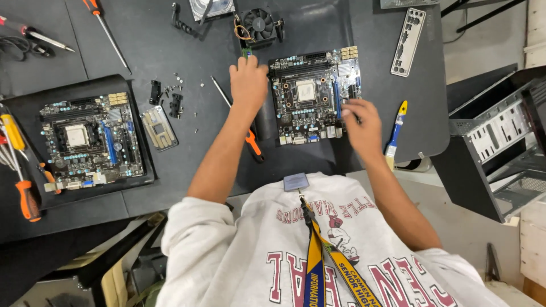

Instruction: Cleaning a computer motherboard with a brush and installing internal components like CPU and RAM.

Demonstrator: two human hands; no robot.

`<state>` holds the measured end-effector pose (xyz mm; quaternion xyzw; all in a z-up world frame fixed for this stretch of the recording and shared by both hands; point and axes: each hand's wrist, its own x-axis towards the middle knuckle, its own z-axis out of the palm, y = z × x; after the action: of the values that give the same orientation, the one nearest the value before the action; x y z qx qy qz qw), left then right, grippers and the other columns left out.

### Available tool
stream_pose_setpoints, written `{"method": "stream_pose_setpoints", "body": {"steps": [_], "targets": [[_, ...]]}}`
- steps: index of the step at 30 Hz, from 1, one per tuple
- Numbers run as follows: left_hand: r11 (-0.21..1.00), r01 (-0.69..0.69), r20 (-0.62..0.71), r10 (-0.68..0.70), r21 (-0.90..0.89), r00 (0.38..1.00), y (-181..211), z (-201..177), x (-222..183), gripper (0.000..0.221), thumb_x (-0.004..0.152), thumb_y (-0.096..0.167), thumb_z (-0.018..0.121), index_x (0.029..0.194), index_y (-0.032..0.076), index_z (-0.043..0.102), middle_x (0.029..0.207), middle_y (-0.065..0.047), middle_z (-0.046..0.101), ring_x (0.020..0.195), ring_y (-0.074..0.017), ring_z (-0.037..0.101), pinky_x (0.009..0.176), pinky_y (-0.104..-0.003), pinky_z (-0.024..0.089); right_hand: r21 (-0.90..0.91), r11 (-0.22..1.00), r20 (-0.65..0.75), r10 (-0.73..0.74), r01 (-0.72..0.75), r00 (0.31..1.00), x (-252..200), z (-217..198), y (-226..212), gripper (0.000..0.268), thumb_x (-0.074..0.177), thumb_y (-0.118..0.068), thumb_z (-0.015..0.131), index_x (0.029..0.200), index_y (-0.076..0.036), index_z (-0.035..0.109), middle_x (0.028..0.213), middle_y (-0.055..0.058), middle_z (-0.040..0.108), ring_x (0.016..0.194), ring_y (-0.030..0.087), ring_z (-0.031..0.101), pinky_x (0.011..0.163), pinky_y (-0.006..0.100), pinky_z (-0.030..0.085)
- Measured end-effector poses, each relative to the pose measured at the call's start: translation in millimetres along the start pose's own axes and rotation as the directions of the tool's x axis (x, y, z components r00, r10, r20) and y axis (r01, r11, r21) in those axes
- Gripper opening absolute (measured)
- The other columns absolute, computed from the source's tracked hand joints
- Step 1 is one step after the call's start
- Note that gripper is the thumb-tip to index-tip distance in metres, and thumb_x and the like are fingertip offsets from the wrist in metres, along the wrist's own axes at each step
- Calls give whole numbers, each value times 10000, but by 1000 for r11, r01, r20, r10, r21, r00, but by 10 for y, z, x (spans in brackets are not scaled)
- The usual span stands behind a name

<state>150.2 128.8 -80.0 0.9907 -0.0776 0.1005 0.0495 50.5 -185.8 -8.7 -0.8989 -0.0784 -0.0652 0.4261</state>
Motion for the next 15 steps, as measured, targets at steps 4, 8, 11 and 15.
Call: {"method": "stream_pose_setpoints", "body": {"steps": [4,8,11,15], "targets": [[995,-92,-15,93,37,996,27,152,76,95,741,213,843,776,181,760,885,-46,596,842,-277,551,718,-437,369,28,998,-54,62,-61,997,-163,-232,243,119,1045,-119,691,1131,-92,769,1153,142,680,1109,357,662,948,444,505],[993,-109,54,106,54,993,-31,162,173,101,761,219,838,847,205,788,869,-18,674,834,-256,601,735,-436,371,28,980,-95,198,-197,975,-274,-399,452,127,1070,-127,663,1122,-99,775,1072,90,700,1022,273,683,884,397,512],[991,-120,73,116,53,991,-45,16,147,172,731,187,856,892,203,795,893,-46,704,873,-276,629,754,-439,379,62,975,-157,219,-211,963,-353,-505,568,118,1043,-63,675,1098,-71,779,1031,133,718,990,302,690,872,409,514],[984,-152,50,148,89,988,-65,34,182,117,772,70,792,865,136,765,822,-107,695,809,-310,660,753,-464,382,123,964,-284,263,-238,922,-364,-638,762,118,1034,-21,682,1090,-44,784,986,176,730,947,266,687,865,417,512]]}}
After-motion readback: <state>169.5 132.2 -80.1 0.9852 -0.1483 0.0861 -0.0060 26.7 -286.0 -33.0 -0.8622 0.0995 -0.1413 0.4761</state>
